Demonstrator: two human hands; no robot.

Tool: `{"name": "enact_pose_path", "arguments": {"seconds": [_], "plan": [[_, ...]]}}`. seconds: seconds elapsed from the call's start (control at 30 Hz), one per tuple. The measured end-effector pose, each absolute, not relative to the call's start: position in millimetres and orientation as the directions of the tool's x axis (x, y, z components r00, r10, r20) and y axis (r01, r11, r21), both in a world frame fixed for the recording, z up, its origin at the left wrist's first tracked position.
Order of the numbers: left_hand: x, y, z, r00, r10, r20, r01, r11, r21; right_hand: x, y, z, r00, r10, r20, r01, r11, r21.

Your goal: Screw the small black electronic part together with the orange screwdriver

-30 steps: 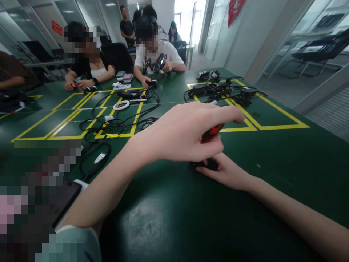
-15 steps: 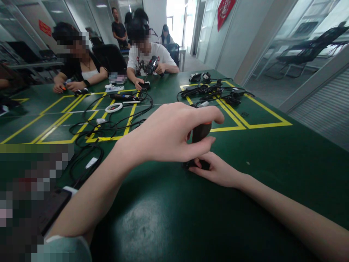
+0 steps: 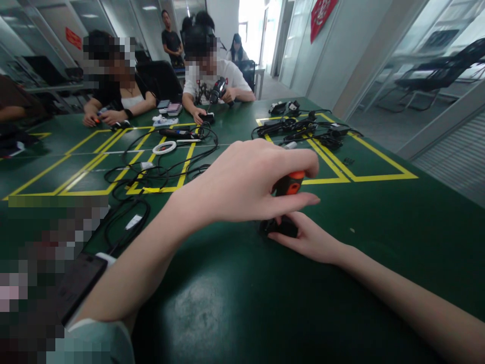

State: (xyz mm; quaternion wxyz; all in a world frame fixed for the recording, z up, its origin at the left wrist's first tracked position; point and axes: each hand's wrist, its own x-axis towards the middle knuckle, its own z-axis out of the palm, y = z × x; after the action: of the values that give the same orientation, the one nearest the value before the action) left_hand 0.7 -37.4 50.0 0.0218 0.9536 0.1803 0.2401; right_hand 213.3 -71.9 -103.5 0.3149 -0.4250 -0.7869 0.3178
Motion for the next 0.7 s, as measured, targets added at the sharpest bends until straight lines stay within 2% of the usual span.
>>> {"name": "enact_pose_path", "arguments": {"seconds": [0.17, 0.47, 0.7], "plan": [[3.4, -40.6, 51.2, 0.835, 0.339, 0.433, 0.308, -0.941, 0.143, 212.9, -72.2, -100.8, -0.453, 0.873, 0.184, 0.439, 0.398, -0.806], [7.2, -38.1, 47.4, 0.829, 0.376, 0.414, 0.351, -0.926, 0.139, 215.6, -72.1, -97.9, -0.461, 0.863, 0.207, 0.486, 0.441, -0.755], [7.0, -41.7, 49.9, 0.829, 0.364, 0.425, 0.335, -0.931, 0.144, 213.3, -72.8, -96.3, -0.466, 0.861, 0.203, 0.476, 0.437, -0.763]]}}
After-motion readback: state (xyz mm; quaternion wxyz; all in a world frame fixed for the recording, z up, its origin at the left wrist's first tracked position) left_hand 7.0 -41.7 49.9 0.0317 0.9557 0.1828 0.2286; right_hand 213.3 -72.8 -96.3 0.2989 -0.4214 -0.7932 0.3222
